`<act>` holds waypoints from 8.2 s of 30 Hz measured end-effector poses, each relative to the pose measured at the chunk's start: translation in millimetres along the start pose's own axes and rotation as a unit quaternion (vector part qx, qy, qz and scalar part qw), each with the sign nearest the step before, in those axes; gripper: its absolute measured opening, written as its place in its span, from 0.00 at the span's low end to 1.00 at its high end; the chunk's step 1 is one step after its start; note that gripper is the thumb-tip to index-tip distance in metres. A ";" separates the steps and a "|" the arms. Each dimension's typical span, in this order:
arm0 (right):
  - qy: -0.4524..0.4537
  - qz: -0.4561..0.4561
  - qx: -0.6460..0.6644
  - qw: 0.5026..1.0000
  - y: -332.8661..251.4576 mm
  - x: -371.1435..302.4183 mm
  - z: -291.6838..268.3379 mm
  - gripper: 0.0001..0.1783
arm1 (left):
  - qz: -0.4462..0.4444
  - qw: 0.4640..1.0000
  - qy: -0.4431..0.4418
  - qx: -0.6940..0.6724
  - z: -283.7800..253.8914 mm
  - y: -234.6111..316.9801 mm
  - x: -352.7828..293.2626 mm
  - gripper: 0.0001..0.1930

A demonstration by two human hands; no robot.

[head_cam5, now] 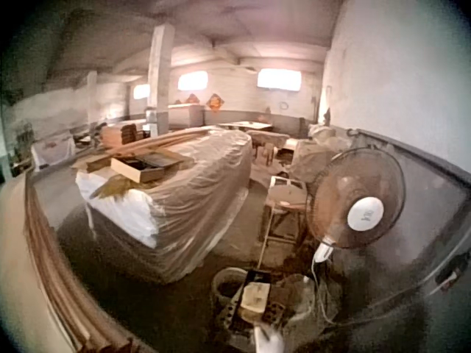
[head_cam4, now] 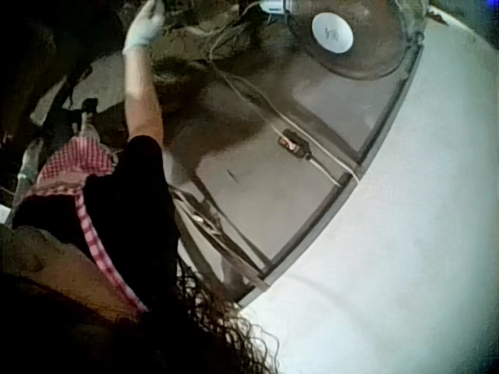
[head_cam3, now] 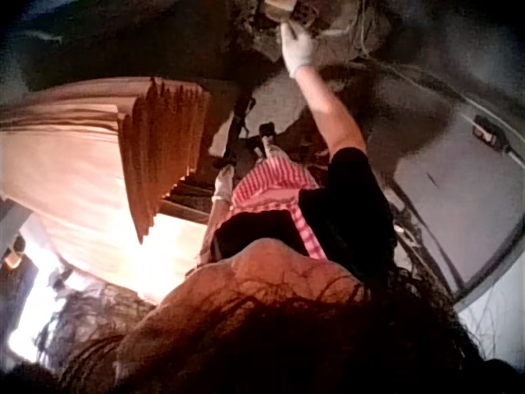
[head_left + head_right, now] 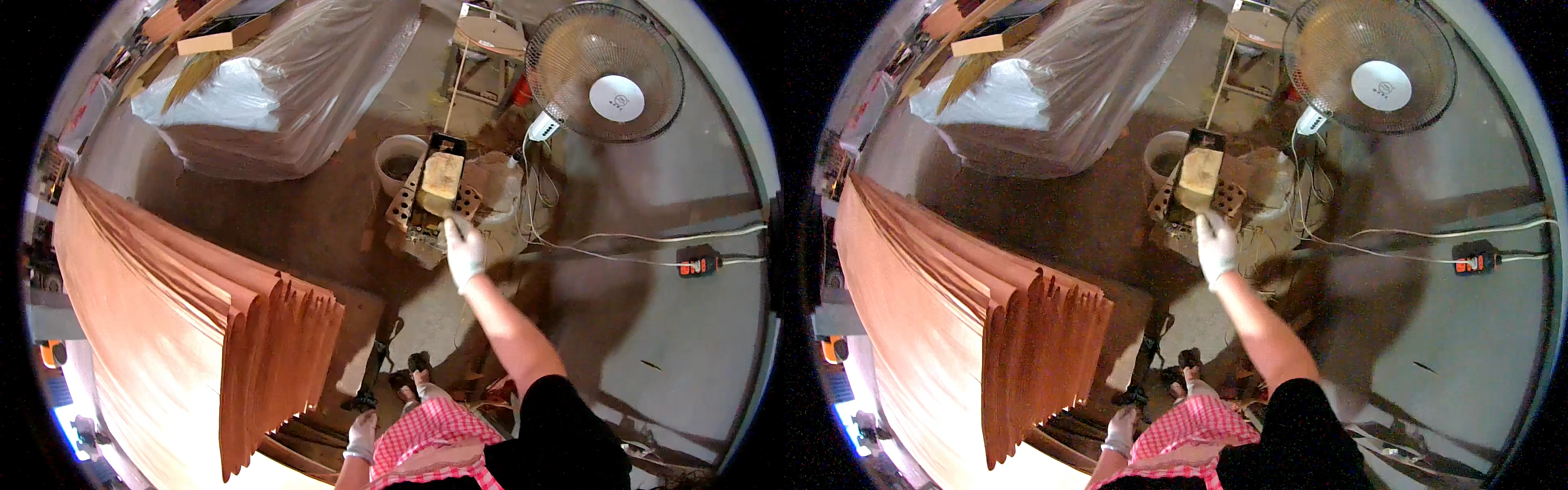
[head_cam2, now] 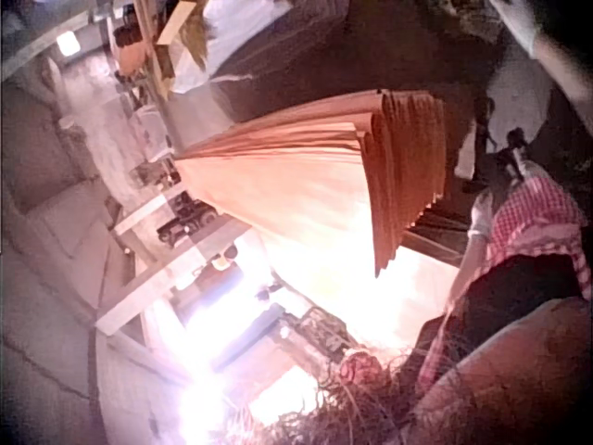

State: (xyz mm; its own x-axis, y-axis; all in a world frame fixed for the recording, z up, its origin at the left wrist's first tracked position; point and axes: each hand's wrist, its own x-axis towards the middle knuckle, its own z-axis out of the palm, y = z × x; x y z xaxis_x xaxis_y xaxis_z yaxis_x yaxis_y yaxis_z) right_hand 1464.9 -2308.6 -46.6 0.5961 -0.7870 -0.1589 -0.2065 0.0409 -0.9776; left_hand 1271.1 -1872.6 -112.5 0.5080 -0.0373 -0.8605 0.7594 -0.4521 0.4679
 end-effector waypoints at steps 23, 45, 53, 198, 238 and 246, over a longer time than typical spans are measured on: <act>-0.546 -0.111 -0.693 0.457 -64.4 119.1 39.6 0.28 | 0.039 0.924 -0.088 -0.370 222.1 327.9 117.7 0.15; -0.569 -0.126 -0.668 0.463 -50.9 133.5 43.8 0.26 | 0.061 0.858 0.017 -0.510 277.3 325.7 175.8 0.11; -0.561 -0.113 -0.673 0.468 -49.9 132.3 44.1 0.23 | 0.088 0.860 0.038 -0.501 278.0 338.2 163.9 0.11; -0.911 -0.137 -0.332 0.200 47.0 -669.9 114.4 0.16 | 0.034 0.819 0.568 0.081 -144.6 -339.7 -310.6 0.03; -0.907 -0.189 -0.281 0.251 61.7 -1243.5 227.9 0.12 | 0.178 0.405 0.330 -0.834 -473.0 -699.2 -445.0 0.08; -0.874 -0.135 -0.326 0.334 96.4 -1273.8 246.1 0.13 | 0.106 0.495 0.338 -0.793 -535.6 -772.1 -421.3 0.02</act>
State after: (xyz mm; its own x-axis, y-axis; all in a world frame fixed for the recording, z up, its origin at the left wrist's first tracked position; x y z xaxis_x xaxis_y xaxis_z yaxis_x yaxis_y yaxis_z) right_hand 876.5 -1150.7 27.4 0.0855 0.8779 -0.4712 0.2533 -0.4765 -0.8419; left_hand 688.5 -1030.4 -3.4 0.2569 0.6151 -0.7454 -0.2481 0.7875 0.5642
